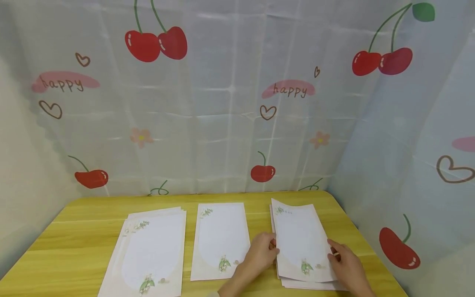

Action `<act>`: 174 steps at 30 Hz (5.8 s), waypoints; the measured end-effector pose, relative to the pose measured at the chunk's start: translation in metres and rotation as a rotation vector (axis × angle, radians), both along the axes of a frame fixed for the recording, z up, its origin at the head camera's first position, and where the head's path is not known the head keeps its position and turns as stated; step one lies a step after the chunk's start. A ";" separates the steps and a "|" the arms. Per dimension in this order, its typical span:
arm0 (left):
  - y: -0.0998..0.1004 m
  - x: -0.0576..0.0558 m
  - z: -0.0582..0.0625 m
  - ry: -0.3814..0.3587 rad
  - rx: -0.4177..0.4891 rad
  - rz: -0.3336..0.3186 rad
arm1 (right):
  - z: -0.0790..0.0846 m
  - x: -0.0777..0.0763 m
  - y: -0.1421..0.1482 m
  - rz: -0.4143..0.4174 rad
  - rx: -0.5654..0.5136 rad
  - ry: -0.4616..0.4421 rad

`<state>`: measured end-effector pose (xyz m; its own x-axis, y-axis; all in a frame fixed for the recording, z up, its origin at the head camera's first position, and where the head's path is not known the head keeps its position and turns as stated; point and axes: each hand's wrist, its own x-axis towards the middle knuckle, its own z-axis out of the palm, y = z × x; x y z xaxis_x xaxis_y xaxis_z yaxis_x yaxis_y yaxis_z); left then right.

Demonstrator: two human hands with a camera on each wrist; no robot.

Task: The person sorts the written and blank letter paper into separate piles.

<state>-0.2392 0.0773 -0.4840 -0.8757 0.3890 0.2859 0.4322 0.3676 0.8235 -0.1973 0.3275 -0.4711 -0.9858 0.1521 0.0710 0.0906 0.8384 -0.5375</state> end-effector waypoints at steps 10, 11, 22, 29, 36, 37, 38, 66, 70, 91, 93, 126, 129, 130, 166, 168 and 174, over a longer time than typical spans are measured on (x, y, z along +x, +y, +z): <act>-0.001 -0.001 -0.005 -0.007 -0.068 0.031 | -0.013 -0.004 0.006 -0.030 -0.008 -0.115; -0.002 -0.001 -0.005 -0.009 -0.070 0.028 | -0.013 -0.004 0.006 -0.030 -0.004 -0.120; -0.032 0.004 0.004 -0.095 -0.030 0.020 | 0.003 -0.010 -0.026 0.032 0.054 0.053; -0.077 0.009 0.013 0.033 -0.147 0.171 | 0.003 -0.026 -0.091 0.221 0.041 0.203; -0.149 0.017 0.018 0.025 -0.248 0.321 | -0.003 -0.039 -0.153 0.431 0.167 0.211; -0.157 0.018 0.018 0.011 -0.258 0.336 | -0.002 -0.039 -0.158 0.441 0.174 0.205; -0.164 0.019 0.019 -0.004 -0.269 0.348 | -0.002 -0.040 -0.162 0.444 0.183 0.196; -0.184 0.023 0.006 0.022 -0.409 0.441 | -0.017 -0.032 -0.188 0.378 0.108 0.094; -0.183 0.022 0.005 0.013 -0.398 0.466 | -0.015 -0.032 -0.186 0.383 0.029 0.114; -0.204 0.019 0.021 0.003 -0.173 0.445 | -0.009 -0.033 -0.195 0.431 -0.525 0.169; -0.210 0.021 0.027 0.007 -0.173 0.471 | -0.007 -0.031 -0.202 0.448 -0.548 0.181; -0.329 0.070 0.038 -0.150 -0.365 0.661 | -0.016 -0.009 -0.334 0.689 -0.731 0.033; -0.334 0.070 0.033 -0.164 -0.379 0.665 | -0.018 -0.011 -0.334 0.705 -0.668 0.037; -0.336 0.071 0.031 -0.167 -0.386 0.664 | -0.019 -0.011 -0.334 0.710 -0.628 0.036; -0.192 0.079 0.114 0.601 0.030 -0.060 | 0.095 -0.012 -0.219 0.735 -0.314 0.400; -0.179 0.082 0.128 0.615 0.094 -0.256 | 0.112 -0.004 -0.204 0.781 -0.339 0.440; -0.155 0.084 0.152 0.769 -0.025 -0.368 | 0.137 0.011 -0.176 0.854 -0.269 0.449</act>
<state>-0.1556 -0.0776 -0.3323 -0.2575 0.6249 0.7370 0.9635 0.1077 0.2452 -0.1868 0.1519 -0.3345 -0.6622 -0.5287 0.5310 -0.7432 0.3727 -0.5556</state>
